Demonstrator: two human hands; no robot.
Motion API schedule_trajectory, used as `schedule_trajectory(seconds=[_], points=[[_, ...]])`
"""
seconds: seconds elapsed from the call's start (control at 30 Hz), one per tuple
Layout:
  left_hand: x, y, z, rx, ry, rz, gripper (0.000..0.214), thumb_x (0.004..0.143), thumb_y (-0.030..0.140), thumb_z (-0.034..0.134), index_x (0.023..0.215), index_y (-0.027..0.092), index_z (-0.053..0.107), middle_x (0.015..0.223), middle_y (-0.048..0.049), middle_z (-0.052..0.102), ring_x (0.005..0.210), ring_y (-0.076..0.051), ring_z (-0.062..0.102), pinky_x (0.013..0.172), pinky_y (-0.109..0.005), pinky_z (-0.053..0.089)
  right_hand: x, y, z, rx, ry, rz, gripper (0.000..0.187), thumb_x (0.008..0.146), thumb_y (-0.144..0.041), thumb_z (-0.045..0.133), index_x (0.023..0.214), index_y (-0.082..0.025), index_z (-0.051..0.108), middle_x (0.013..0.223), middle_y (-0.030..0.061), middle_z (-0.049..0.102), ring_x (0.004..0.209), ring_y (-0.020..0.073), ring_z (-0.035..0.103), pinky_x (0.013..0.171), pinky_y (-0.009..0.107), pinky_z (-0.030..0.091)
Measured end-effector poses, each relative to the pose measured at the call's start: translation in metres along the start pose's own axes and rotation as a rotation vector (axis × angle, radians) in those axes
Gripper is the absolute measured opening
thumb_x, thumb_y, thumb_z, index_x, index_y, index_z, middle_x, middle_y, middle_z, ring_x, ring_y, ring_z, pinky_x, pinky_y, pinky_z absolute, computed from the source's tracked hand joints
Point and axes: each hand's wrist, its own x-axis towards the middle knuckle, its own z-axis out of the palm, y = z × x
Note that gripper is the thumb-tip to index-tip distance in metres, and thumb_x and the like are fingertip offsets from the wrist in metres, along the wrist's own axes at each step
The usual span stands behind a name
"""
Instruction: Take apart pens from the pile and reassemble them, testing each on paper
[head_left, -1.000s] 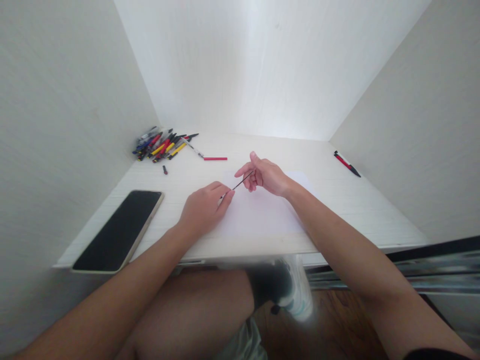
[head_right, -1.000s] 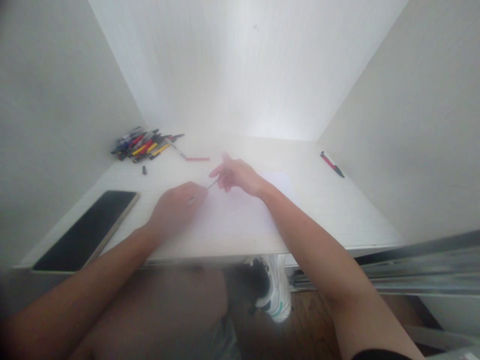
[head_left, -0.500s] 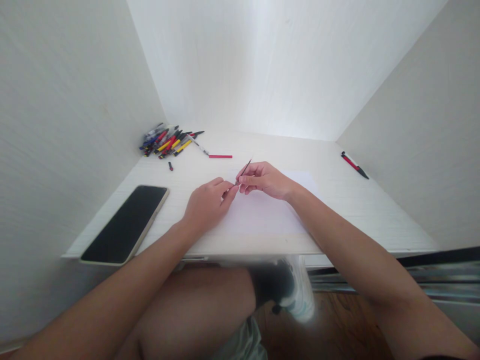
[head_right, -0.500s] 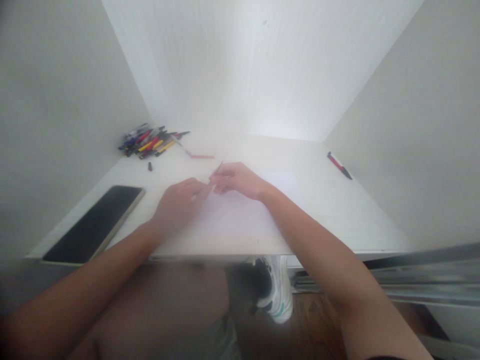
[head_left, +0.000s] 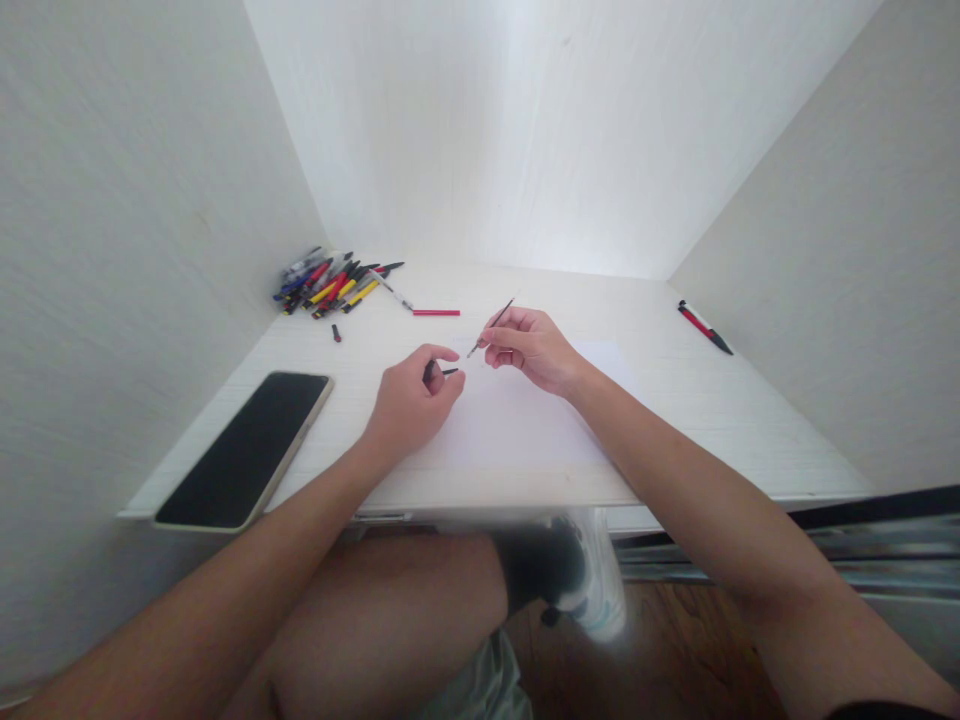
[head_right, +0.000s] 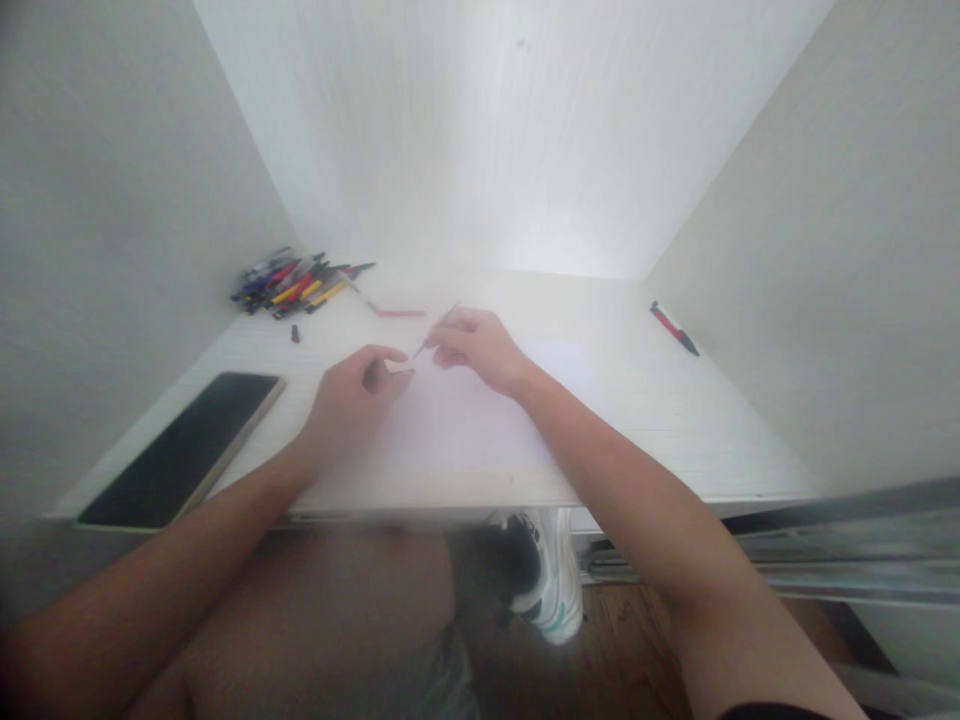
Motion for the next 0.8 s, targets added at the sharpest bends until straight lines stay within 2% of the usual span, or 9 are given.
schedule_trajectory(seconds=[0.13, 0.2, 0.3, 0.4, 0.47, 0.53, 0.63, 0.8], points=[[-0.006, 0.014, 0.002, -0.507, -0.152, -0.272, 0.045, 0.074, 0.008, 0.055, 0.116, 0.016, 0.067, 0.085, -0.0009, 0.073, 0.058, -0.012, 0.052, 0.058, -0.026, 0.043, 0.000, -0.008, -0.002, 0.021, 0.068, -0.045, 0.026, 0.068, -0.025, 0.086, 0.081, -0.017, 0.065, 0.070, -0.0017, 0.068, 0.057, 0.0102, 0.062, 0.053, 0.024, 0.047], [-0.009, 0.019, 0.004, -0.637, -0.198, -0.313, 0.051, 0.075, 0.006, 0.060, 0.125, 0.018, 0.064, 0.100, -0.0038, 0.077, 0.063, -0.012, 0.058, 0.062, -0.026, 0.048, -0.002, -0.010, -0.002, -0.012, 0.068, -0.058, 0.029, 0.069, -0.024, 0.084, 0.089, -0.018, 0.064, 0.067, -0.0040, 0.066, 0.055, 0.0097, 0.059, 0.052, 0.023, 0.044], [-0.012, 0.021, 0.006, -0.758, -0.295, -0.316, 0.049, 0.081, 0.010, 0.070, 0.128, 0.020, 0.063, 0.124, -0.0100, 0.075, 0.087, -0.018, 0.072, 0.081, -0.032, 0.057, -0.004, -0.012, -0.002, -0.079, 0.036, -0.067, 0.040, 0.072, -0.023, 0.080, 0.106, -0.020, 0.060, 0.069, -0.0043, 0.068, 0.053, 0.0090, 0.054, 0.050, 0.022, 0.040], [-0.012, 0.019, 0.007, -0.831, -0.408, -0.341, 0.044, 0.083, 0.013, 0.077, 0.125, 0.019, 0.066, 0.135, -0.0140, 0.070, 0.106, -0.025, 0.073, 0.098, -0.040, 0.056, -0.007, -0.013, 0.000, -0.125, -0.005, -0.068, 0.064, 0.072, -0.021, 0.078, 0.131, -0.021, 0.051, 0.072, -0.0040, 0.069, 0.054, 0.0104, 0.054, 0.049, 0.023, 0.038], [-0.011, 0.016, 0.007, -0.846, -0.436, -0.352, 0.042, 0.085, 0.015, 0.077, 0.126, 0.018, 0.067, 0.137, -0.0155, 0.069, 0.112, -0.027, 0.073, 0.104, -0.042, 0.054, -0.007, -0.013, 0.000, -0.142, -0.025, -0.064, 0.081, 0.072, -0.019, 0.077, 0.144, -0.023, 0.040, 0.071, -0.0051, 0.067, 0.055, 0.0120, 0.055, 0.049, 0.024, 0.037], [-0.010, 0.012, 0.008, -0.859, -0.447, -0.354, 0.042, 0.089, 0.017, 0.075, 0.130, 0.018, 0.065, 0.136, -0.0157, 0.070, 0.113, -0.028, 0.073, 0.107, -0.044, 0.054, -0.007, -0.013, 0.000, -0.158, -0.031, -0.059, 0.090, 0.073, -0.017, 0.076, 0.151, -0.024, 0.032, 0.069, -0.0060, 0.065, 0.056, 0.0133, 0.055, 0.048, 0.024, 0.036], [-0.010, 0.007, 0.008, -0.864, -0.469, -0.362, 0.044, 0.092, 0.019, 0.073, 0.134, 0.019, 0.063, 0.135, -0.0155, 0.070, 0.113, -0.028, 0.073, 0.109, -0.046, 0.053, -0.007, -0.013, -0.002, -0.179, -0.021, -0.056, 0.094, 0.073, -0.016, 0.076, 0.154, -0.024, 0.028, 0.070, -0.0058, 0.064, 0.057, 0.0140, 0.056, 0.049, 0.026, 0.037], [-0.010, 0.003, 0.009, -0.862, -0.484, -0.351, 0.045, 0.091, 0.020, 0.074, 0.135, 0.020, 0.063, 0.136, -0.0160, 0.070, 0.112, -0.028, 0.074, 0.109, -0.046, 0.054, -0.007, -0.013, -0.002, -0.216, -0.019, -0.063, 0.087, 0.074, -0.018, 0.076, 0.151, -0.025, 0.034, 0.073, -0.0058, 0.064, 0.058, 0.0134, 0.057, 0.052, 0.028, 0.044]])
